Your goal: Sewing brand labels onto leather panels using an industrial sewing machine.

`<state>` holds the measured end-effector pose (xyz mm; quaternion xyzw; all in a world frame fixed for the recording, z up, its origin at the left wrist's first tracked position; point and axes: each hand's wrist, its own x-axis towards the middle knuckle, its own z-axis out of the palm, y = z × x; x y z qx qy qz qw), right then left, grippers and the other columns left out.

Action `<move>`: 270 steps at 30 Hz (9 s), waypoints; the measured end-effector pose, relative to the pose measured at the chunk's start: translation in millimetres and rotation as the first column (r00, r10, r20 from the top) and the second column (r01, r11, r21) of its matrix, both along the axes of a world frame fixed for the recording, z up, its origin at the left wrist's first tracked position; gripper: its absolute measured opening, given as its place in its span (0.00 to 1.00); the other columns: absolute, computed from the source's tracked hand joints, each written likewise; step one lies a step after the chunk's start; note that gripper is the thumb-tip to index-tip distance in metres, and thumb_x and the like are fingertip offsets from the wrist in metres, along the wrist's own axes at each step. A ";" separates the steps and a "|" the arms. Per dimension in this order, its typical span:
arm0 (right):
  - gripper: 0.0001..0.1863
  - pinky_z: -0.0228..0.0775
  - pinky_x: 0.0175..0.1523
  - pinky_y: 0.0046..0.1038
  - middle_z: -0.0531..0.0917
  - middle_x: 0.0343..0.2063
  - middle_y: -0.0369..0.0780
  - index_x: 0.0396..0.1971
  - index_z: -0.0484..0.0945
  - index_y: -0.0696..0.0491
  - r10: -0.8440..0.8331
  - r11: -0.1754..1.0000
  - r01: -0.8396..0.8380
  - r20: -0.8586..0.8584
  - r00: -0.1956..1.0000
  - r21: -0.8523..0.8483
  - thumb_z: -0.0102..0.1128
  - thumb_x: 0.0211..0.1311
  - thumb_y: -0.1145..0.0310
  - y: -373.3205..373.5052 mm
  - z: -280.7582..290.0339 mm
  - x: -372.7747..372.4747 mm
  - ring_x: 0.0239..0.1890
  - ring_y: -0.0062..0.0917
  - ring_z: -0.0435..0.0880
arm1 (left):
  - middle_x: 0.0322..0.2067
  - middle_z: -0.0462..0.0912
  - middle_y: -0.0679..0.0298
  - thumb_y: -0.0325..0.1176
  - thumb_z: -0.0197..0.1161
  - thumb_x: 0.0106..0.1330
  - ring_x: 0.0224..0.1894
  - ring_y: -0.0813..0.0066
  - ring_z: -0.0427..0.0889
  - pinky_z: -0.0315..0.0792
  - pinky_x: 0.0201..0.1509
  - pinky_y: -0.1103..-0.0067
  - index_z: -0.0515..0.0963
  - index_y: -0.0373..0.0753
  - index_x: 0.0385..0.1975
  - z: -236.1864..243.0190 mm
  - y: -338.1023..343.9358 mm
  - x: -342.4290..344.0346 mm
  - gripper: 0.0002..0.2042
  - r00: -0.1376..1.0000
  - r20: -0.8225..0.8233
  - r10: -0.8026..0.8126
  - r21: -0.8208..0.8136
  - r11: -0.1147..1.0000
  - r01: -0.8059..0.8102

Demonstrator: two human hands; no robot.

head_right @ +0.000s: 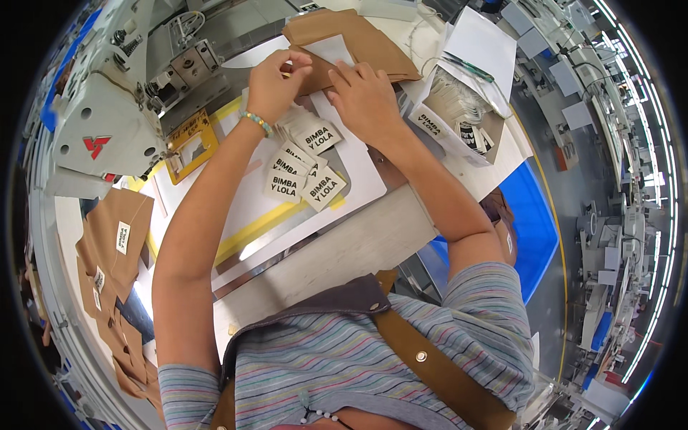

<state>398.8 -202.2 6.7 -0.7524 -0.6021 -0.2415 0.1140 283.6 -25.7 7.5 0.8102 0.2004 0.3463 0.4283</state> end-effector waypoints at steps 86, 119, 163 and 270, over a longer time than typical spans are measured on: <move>0.15 0.79 0.63 0.43 0.79 0.68 0.52 0.52 0.90 0.52 0.230 0.970 -0.187 -0.335 0.914 0.156 0.63 0.69 0.69 27.0 52.1 -26.8 0.61 0.49 0.84 | 0.45 0.84 0.62 0.26 0.76 0.51 0.49 0.59 0.82 0.79 0.51 0.66 0.80 0.40 0.47 17.3 -7.7 -107.6 0.22 0.974 0.019 0.227 0.811 0.566 -0.147; 0.26 0.56 0.82 0.43 0.74 0.74 0.45 0.72 0.74 0.55 0.430 0.836 -0.507 -0.321 0.844 -0.211 0.51 0.83 0.58 74.0 1.8 -34.0 0.76 0.42 0.70 | 0.63 0.84 0.53 0.26 0.66 0.67 0.63 0.51 0.82 0.79 0.65 0.63 0.82 0.31 0.58 -9.2 -15.4 -327.2 0.20 0.809 -0.398 0.432 0.747 0.665 0.013; 0.31 0.43 0.86 0.53 0.72 0.76 0.41 0.70 0.75 0.58 0.500 0.806 -0.570 -0.333 0.799 -0.158 0.60 0.76 0.53 1.2 17.3 -119.2 0.80 0.37 0.66 | 0.54 0.88 0.57 0.32 0.73 0.66 0.62 0.52 0.84 0.78 0.61 0.63 0.84 0.35 0.57 -1.6 -51.0 -346.7 0.20 0.844 -0.334 0.419 0.757 0.653 -0.024; 0.14 0.78 0.41 0.27 0.89 0.30 0.38 0.42 0.90 0.57 0.092 0.654 -0.687 -0.868 0.488 -0.317 0.64 0.61 0.66 198.8 42.3 -104.6 0.32 0.21 0.87 | 0.54 0.89 0.56 0.19 0.72 0.61 0.51 0.53 0.85 0.80 0.56 0.65 0.85 0.34 0.53 2.0 18.0 -290.8 0.19 0.984 -0.160 0.082 0.592 0.806 0.029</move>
